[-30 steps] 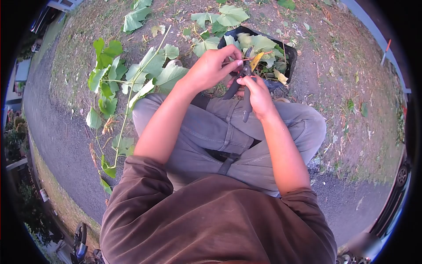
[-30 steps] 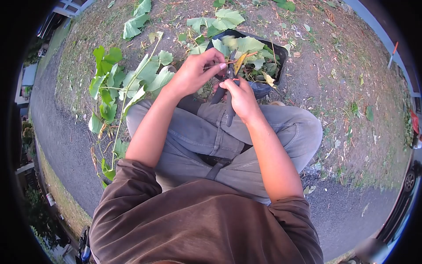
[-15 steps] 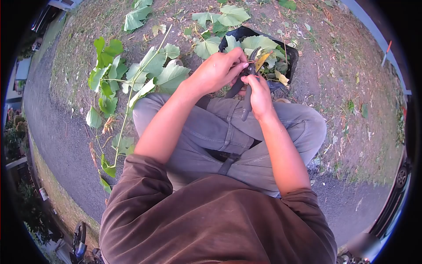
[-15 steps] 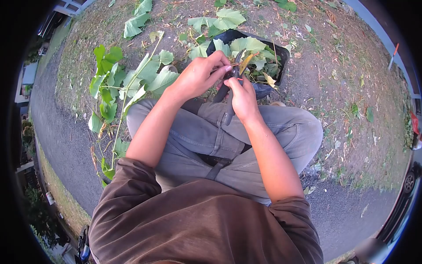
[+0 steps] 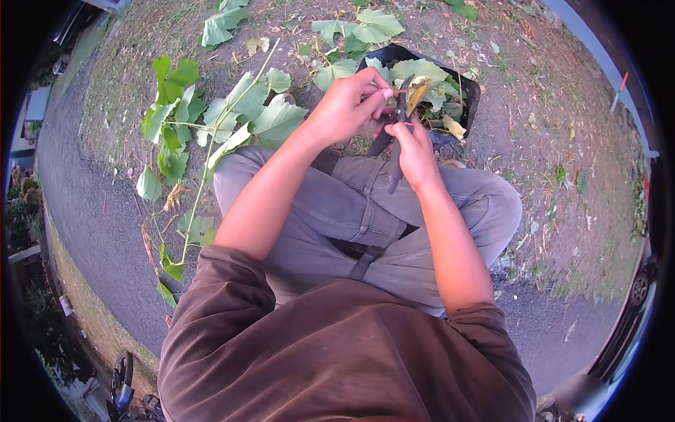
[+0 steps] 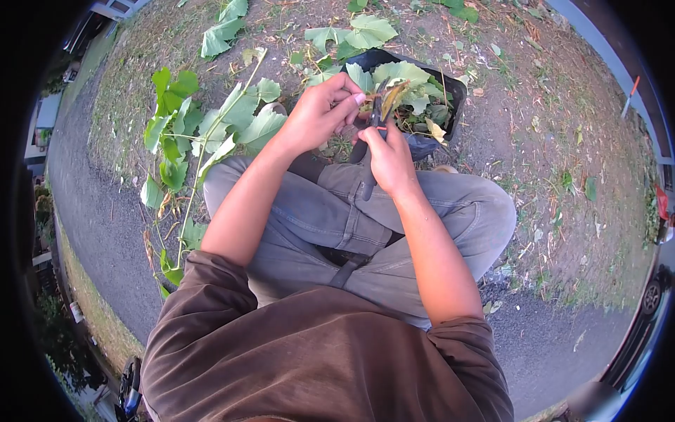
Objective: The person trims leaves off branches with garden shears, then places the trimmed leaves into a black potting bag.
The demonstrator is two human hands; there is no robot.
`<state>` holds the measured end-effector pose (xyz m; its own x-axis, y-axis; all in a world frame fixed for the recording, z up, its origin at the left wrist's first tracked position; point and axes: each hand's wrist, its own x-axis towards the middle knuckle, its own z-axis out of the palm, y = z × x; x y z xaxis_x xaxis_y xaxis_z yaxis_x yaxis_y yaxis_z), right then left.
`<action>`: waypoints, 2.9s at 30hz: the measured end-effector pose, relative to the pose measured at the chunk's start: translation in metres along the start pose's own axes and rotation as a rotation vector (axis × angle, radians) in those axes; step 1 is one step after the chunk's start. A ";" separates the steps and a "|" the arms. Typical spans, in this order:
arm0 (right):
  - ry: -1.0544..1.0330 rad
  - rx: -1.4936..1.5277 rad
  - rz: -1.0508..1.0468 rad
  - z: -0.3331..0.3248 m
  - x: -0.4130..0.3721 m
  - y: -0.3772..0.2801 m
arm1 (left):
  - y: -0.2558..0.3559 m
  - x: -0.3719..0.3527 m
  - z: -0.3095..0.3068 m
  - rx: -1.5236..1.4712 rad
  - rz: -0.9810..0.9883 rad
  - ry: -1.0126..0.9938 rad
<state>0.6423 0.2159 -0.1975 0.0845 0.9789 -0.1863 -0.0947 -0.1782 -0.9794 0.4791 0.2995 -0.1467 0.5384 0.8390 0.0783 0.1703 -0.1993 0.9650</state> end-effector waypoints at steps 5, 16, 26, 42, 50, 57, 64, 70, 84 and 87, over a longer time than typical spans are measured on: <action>0.000 -0.204 -0.024 -0.001 -0.004 -0.003 | 0.002 -0.001 -0.002 -0.093 -0.088 -0.039; 0.018 -0.171 0.039 -0.002 -0.007 -0.013 | -0.001 0.000 0.002 -0.199 -0.151 -0.108; -0.013 0.187 0.074 0.000 0.000 -0.002 | -0.010 0.005 -0.019 -0.235 -0.129 0.018; -0.049 -0.024 -0.010 -0.001 -0.009 -0.013 | -0.002 0.001 -0.001 0.027 -0.003 0.158; 0.079 -0.265 -0.090 0.001 -0.008 -0.019 | 0.005 -0.003 0.004 0.362 0.221 0.207; 0.097 -0.225 -0.076 0.000 -0.003 -0.005 | 0.009 -0.008 0.027 0.433 0.296 0.239; -0.012 0.139 0.146 0.003 -0.008 -0.025 | -0.001 -0.002 0.001 0.716 0.257 0.294; 0.017 0.345 0.181 -0.011 -0.010 -0.029 | -0.012 0.006 -0.030 0.573 0.174 0.537; -0.192 0.283 0.149 0.000 -0.013 -0.025 | -0.009 0.005 0.000 0.648 0.555 0.343; -0.195 0.237 0.116 -0.001 -0.014 -0.027 | -0.007 0.005 0.000 0.703 0.534 0.314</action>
<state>0.6443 0.2069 -0.1682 -0.1301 0.9582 -0.2549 -0.3227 -0.2840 -0.9029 0.4804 0.3049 -0.1535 0.4595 0.6258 0.6303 0.4798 -0.7721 0.4168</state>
